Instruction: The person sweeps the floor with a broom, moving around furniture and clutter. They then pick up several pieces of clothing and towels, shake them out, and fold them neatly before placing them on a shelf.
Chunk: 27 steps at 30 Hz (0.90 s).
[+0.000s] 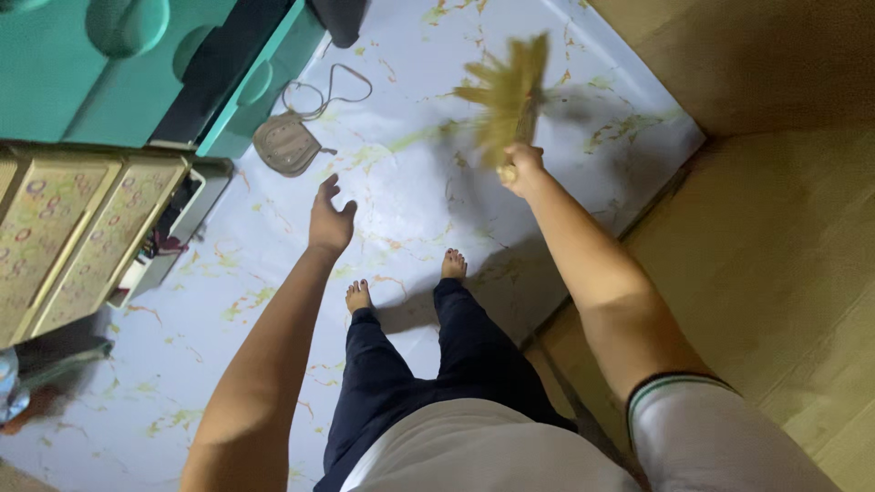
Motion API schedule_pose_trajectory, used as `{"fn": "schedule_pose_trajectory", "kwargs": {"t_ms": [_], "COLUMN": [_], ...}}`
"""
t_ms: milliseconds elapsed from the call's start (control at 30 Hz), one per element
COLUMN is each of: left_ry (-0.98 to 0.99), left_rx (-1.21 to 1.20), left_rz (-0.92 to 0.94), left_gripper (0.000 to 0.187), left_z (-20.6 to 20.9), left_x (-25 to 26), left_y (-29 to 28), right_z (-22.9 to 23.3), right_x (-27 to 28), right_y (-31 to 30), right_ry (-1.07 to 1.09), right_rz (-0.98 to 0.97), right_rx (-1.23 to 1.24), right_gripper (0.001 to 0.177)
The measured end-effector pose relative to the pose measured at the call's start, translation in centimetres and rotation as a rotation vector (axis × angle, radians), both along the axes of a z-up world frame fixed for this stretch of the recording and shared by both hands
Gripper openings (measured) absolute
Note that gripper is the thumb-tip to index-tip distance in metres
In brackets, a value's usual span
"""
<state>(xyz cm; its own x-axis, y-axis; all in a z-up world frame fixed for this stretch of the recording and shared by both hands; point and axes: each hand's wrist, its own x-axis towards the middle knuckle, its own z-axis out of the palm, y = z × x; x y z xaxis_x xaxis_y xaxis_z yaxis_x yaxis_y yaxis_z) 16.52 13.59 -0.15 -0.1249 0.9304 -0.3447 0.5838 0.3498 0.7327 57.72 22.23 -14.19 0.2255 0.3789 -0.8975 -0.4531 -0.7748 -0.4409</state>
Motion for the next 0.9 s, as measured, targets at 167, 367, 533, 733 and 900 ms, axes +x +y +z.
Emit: {"fn": "schedule_pose_trajectory", "kwargs": {"t_ms": [167, 367, 533, 733, 900], "left_ry": [-0.001, 0.023, 0.026, -0.006, -0.008], "left_rx": [0.008, 0.040, 0.020, -0.032, 0.037], "left_rz": [-0.075, -0.132, -0.147, -0.156, -0.297], "left_gripper": [0.066, 0.065, 0.065, 0.065, 0.063], "left_z": [1.0, 3.7, 3.4, 1.7, 1.6], "left_x": [5.1, 7.9, 7.2, 7.6, 11.7], "left_y": [4.3, 6.3, 5.2, 4.8, 5.3], "right_z": [5.6, 10.0, 2.0, -4.5, -3.3], "right_x": [-2.2, 0.2, 5.5, 13.6, 15.5], "right_y": [3.7, 7.5, 7.1, -0.6, -3.8], "right_ry": [0.243, 0.487, 0.577, 0.315, 0.249], "right_rz": [-0.027, -0.010, -0.139, -0.459, -0.575], "right_rx": [0.136, 0.307, 0.243, 0.026, 0.050], "right_gripper": [0.021, 0.019, 0.021, 0.022, 0.023]}}
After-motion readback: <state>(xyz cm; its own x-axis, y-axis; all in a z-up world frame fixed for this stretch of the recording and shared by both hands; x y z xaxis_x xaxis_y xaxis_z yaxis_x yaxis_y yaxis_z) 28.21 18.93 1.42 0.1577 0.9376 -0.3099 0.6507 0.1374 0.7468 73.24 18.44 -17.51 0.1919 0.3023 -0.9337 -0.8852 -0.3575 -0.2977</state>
